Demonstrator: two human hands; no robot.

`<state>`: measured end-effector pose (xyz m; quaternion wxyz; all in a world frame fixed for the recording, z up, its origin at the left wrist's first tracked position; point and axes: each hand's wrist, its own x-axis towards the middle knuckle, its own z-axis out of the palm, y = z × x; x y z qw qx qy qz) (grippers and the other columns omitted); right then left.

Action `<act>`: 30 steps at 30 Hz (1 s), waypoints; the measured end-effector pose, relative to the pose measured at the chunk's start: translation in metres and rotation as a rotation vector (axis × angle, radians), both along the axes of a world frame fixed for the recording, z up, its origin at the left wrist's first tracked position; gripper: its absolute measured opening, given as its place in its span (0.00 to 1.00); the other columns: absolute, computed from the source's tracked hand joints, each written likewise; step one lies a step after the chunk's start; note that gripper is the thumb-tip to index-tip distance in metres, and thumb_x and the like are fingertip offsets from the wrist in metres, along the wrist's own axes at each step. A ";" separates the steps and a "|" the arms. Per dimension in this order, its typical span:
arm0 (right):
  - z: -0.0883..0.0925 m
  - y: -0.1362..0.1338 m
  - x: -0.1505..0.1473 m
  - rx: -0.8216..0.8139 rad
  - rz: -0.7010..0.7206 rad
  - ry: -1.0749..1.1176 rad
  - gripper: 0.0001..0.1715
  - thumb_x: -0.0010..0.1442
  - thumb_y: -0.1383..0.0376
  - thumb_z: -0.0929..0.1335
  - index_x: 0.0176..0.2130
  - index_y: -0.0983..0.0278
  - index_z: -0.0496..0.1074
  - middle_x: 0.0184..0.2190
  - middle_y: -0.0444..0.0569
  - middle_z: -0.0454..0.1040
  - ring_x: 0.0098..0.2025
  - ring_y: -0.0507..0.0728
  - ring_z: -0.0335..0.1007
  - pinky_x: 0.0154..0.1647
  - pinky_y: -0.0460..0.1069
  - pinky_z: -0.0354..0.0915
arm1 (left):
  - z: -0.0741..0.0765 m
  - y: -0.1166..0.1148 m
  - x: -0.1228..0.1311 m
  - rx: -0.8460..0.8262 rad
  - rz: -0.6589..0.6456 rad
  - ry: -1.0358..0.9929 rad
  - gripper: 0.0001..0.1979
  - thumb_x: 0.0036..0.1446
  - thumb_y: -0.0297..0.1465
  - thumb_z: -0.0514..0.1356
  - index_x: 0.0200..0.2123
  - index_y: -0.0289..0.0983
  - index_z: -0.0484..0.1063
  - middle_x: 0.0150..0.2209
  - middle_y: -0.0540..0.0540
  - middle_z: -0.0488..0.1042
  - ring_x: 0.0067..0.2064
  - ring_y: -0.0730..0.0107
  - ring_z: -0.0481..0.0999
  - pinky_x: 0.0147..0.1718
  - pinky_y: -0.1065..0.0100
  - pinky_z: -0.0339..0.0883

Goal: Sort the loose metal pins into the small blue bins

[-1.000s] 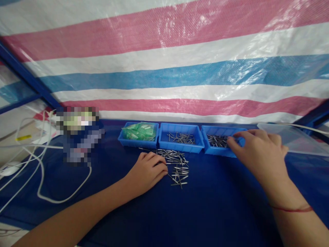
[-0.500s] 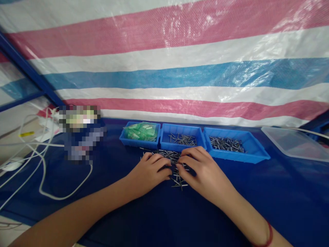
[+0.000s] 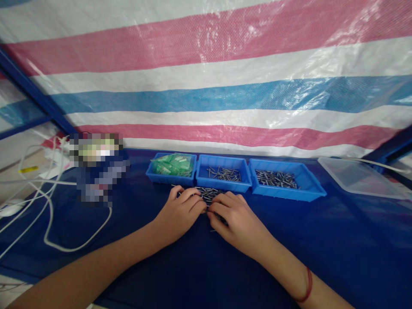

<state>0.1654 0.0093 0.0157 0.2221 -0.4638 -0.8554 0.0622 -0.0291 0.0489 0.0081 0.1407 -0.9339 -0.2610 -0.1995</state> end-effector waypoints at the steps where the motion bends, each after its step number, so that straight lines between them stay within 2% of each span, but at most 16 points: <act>1: 0.001 0.000 0.000 0.007 0.000 0.001 0.09 0.63 0.66 0.64 0.36 0.62 0.73 0.36 0.49 0.74 0.37 0.55 0.68 0.40 0.53 0.60 | 0.001 0.000 -0.001 -0.024 0.007 -0.009 0.09 0.67 0.28 0.49 0.36 0.37 0.67 0.37 0.48 0.75 0.50 0.64 0.68 0.46 0.57 0.51; 5: 0.002 -0.001 0.000 0.004 0.007 0.082 0.08 0.63 0.66 0.64 0.36 0.61 0.73 0.34 0.48 0.74 0.37 0.56 0.68 0.40 0.53 0.61 | 0.006 -0.001 -0.001 -0.151 0.024 -0.094 0.10 0.67 0.31 0.48 0.37 0.37 0.67 0.38 0.48 0.76 0.47 0.63 0.70 0.45 0.57 0.51; 9: 0.002 -0.004 -0.005 -0.025 -0.005 0.309 0.08 0.64 0.65 0.64 0.35 0.61 0.72 0.35 0.48 0.75 0.38 0.55 0.69 0.40 0.52 0.63 | 0.012 -0.003 -0.001 -0.405 0.083 -0.313 0.08 0.65 0.35 0.53 0.40 0.37 0.66 0.37 0.49 0.75 0.42 0.67 0.72 0.43 0.61 0.54; 12: 0.000 -0.006 -0.009 -0.028 -0.018 0.405 0.07 0.64 0.65 0.64 0.37 0.60 0.72 0.35 0.48 0.74 0.39 0.55 0.70 0.41 0.51 0.64 | 0.016 -0.002 -0.001 -0.535 0.107 -0.396 0.09 0.62 0.38 0.56 0.38 0.39 0.68 0.36 0.51 0.75 0.40 0.68 0.72 0.42 0.63 0.55; 15: -0.002 -0.007 -0.010 -0.031 -0.024 0.428 0.07 0.63 0.65 0.64 0.38 0.60 0.72 0.36 0.49 0.74 0.40 0.55 0.70 0.41 0.52 0.64 | 0.018 0.000 -0.002 -0.565 0.083 -0.387 0.09 0.63 0.37 0.56 0.34 0.39 0.70 0.36 0.52 0.76 0.40 0.69 0.71 0.41 0.64 0.54; 24: 0.002 -0.007 -0.013 -0.149 -0.104 0.492 0.09 0.63 0.63 0.63 0.35 0.61 0.72 0.32 0.48 0.74 0.36 0.55 0.70 0.37 0.50 0.66 | 0.021 0.000 -0.001 -0.593 0.054 -0.490 0.06 0.61 0.33 0.57 0.33 0.38 0.71 0.33 0.51 0.76 0.37 0.71 0.72 0.40 0.66 0.57; 30: 0.004 -0.007 -0.010 -0.102 -0.143 0.572 0.08 0.62 0.62 0.65 0.34 0.61 0.72 0.31 0.48 0.74 0.33 0.55 0.71 0.34 0.49 0.67 | 0.024 -0.003 -0.001 -0.562 0.041 -0.494 0.07 0.63 0.33 0.55 0.36 0.38 0.71 0.34 0.50 0.76 0.38 0.70 0.73 0.41 0.66 0.59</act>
